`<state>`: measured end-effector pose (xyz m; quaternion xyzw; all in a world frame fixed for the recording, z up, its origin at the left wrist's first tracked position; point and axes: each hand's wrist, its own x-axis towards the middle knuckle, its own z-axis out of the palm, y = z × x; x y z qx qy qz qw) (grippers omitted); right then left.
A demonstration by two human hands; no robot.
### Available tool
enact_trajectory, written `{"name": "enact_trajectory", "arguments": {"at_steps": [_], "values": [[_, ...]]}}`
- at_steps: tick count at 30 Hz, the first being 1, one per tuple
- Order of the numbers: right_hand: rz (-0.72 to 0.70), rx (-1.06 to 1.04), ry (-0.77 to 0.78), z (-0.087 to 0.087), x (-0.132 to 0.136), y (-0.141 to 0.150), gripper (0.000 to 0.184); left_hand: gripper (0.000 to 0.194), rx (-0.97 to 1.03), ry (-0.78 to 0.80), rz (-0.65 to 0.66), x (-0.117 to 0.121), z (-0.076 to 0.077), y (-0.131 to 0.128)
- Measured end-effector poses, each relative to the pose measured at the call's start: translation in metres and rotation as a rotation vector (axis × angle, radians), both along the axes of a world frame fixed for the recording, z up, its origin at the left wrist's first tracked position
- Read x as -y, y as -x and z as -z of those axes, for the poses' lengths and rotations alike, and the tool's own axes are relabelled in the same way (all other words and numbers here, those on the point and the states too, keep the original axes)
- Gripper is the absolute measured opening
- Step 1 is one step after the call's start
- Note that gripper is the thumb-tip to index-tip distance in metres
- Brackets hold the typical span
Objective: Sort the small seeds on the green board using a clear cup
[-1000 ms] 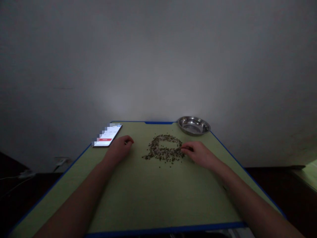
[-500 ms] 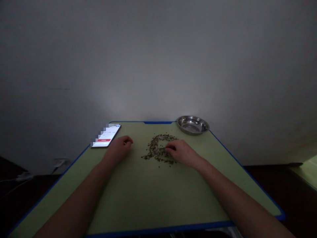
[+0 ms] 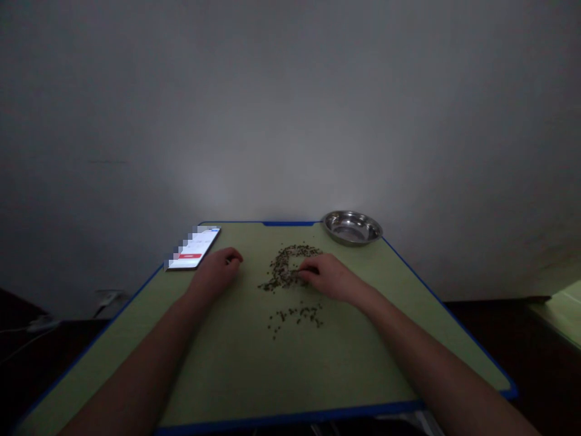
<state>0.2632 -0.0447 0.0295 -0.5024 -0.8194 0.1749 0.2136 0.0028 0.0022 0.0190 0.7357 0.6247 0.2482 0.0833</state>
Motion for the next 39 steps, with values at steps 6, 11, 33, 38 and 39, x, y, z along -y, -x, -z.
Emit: {"name": "enact_trajectory", "arguments": {"at_steps": [6,11,33,38,39], "values": [[0.003,0.034,-0.055,0.002,-0.008,0.015,0.017,0.024,0.003,0.005,-0.006,0.000,0.001,0.001],[-0.023,0.041,-0.088,0.004,-0.009,0.031,0.015,0.025,0.000,0.008,-0.009,-0.001,0.000,0.000],[0.169,-0.054,0.055,0.013,0.018,-0.062,0.026,0.025,-0.008,-0.008,0.009,-0.001,0.002,0.000],[0.129,-0.044,0.047,0.015,0.017,-0.050,0.023,0.024,-0.012,-0.003,-0.002,0.000,0.000,0.000],[0.120,-0.051,0.049,0.016,0.017,-0.047,0.022,0.025,-0.012,0.004,-0.005,0.000,0.000,0.000]]}}
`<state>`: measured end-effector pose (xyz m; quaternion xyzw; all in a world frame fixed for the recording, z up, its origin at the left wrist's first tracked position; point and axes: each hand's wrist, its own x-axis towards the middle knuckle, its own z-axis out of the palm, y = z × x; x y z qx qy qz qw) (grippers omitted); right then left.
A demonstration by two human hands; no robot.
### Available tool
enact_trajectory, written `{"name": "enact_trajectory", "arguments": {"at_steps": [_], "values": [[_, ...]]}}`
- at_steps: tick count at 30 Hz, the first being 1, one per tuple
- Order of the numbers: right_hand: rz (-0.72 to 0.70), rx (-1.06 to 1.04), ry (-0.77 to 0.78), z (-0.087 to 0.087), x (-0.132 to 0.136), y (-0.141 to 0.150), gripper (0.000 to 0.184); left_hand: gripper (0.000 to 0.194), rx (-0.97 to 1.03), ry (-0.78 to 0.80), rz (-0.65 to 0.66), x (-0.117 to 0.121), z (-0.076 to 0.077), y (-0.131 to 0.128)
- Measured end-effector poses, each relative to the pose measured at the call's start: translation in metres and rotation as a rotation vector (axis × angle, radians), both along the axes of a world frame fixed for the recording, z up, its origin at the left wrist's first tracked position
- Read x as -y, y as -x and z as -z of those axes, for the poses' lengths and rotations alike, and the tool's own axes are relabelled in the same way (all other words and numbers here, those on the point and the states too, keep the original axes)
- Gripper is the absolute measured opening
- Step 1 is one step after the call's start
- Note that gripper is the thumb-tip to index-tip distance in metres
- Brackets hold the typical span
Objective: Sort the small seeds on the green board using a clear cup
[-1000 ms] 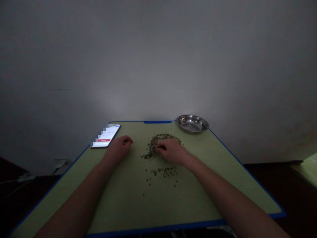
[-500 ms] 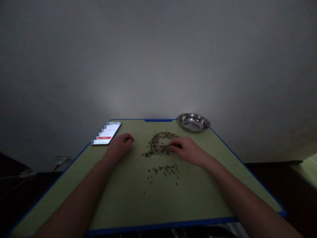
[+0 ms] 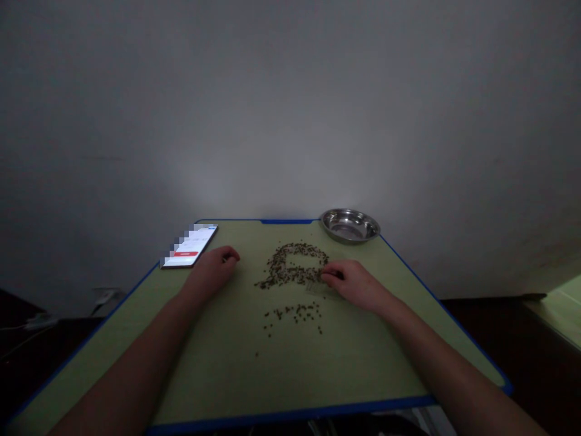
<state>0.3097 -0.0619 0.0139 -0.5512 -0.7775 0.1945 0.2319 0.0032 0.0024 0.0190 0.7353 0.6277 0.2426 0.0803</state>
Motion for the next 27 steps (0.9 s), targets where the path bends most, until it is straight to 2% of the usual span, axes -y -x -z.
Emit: {"name": "enact_trajectory", "arguments": {"at_steps": [8,18,23,27], "values": [[-0.061,-0.043,0.032,-0.003,0.016,0.019,0.019,0.026,-0.003,0.015,0.003,0.002,-0.002,-0.001],[0.099,-0.036,0.091,-0.003,0.041,-0.026,0.025,0.026,0.003,0.007,0.013,0.000,0.001,-0.001],[0.095,-0.003,0.095,-0.004,0.057,-0.023,0.025,0.026,0.002,-0.001,0.019,0.001,0.000,-0.001],[0.048,0.002,0.104,-0.002,0.057,-0.012,0.024,0.026,0.001,0.017,0.008,0.001,0.000,-0.001]]}}
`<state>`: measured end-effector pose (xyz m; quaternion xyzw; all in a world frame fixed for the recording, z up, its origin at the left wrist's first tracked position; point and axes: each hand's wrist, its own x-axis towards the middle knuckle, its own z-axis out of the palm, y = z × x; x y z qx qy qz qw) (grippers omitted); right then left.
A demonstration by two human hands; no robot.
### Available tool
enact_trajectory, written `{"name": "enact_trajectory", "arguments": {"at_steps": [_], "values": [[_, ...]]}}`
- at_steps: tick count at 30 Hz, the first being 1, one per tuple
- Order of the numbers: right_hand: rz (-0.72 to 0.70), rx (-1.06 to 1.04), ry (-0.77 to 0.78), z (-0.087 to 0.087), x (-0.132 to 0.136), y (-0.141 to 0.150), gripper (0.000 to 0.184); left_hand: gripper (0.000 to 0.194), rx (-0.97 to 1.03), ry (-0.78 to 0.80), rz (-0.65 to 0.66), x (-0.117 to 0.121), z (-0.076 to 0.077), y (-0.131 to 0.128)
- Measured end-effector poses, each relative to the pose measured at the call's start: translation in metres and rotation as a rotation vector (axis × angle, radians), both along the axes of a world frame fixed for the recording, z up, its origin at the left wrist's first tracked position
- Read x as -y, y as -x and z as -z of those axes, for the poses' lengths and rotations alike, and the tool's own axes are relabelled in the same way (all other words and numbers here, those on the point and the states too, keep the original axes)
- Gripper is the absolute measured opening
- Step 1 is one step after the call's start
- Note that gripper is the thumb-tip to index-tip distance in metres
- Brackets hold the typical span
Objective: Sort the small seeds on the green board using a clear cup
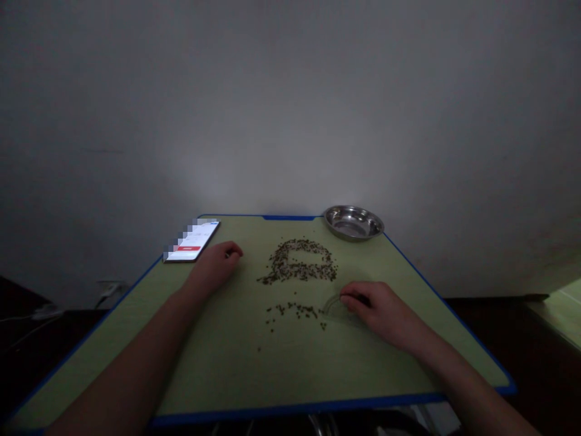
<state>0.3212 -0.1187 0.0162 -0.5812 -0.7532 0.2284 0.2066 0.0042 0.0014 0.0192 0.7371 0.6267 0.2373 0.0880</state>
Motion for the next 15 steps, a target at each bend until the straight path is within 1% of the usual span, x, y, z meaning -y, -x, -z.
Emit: {"name": "enact_trajectory", "arguments": {"at_steps": [10,15], "values": [[-0.049,-0.018,-0.082,0.003,-0.016,0.024,0.021,0.024,0.014,-0.008,-0.001,-0.001,0.002,0.000],[-0.096,-0.013,-0.094,0.003,-0.019,0.038,0.019,0.025,0.024,-0.020,0.012,-0.001,0.003,0.000]]}}
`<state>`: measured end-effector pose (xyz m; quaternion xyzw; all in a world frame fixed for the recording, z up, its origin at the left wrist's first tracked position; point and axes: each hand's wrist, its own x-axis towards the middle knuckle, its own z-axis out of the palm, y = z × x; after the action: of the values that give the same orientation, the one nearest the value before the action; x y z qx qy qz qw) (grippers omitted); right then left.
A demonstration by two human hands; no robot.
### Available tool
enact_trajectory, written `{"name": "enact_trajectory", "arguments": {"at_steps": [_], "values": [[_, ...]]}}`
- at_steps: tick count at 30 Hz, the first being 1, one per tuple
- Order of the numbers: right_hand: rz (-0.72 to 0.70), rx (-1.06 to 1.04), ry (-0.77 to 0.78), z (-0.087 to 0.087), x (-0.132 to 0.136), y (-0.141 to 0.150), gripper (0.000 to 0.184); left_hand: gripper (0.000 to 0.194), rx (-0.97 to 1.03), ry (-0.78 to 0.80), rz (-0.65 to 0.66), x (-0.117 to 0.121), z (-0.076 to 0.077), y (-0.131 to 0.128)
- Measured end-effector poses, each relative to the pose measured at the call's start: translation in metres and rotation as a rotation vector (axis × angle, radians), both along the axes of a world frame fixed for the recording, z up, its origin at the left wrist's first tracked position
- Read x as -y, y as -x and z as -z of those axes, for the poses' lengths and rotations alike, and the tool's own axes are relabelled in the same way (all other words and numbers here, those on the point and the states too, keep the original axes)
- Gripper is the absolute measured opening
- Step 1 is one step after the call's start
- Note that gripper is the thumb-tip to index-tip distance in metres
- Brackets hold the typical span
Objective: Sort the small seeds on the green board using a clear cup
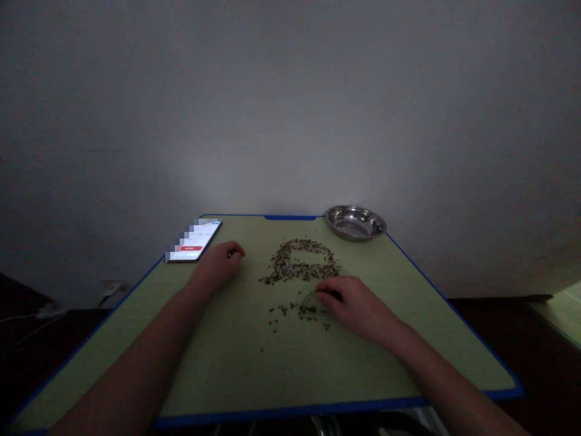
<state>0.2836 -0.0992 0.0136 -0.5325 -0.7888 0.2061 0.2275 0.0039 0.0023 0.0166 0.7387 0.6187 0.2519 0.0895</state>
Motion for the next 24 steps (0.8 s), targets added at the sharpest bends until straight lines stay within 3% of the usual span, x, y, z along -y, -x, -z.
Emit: {"name": "enact_trajectory", "arguments": {"at_steps": [11,24], "values": [[-0.071,0.022,-0.032,-0.004,-0.011,0.025,0.018,0.023,0.018,0.012,-0.007,0.000,0.000,0.000],[-0.035,0.063,-0.082,-0.002,-0.029,0.043,0.017,0.025,0.005,0.019,0.003,0.001,-0.001,-0.001]]}}
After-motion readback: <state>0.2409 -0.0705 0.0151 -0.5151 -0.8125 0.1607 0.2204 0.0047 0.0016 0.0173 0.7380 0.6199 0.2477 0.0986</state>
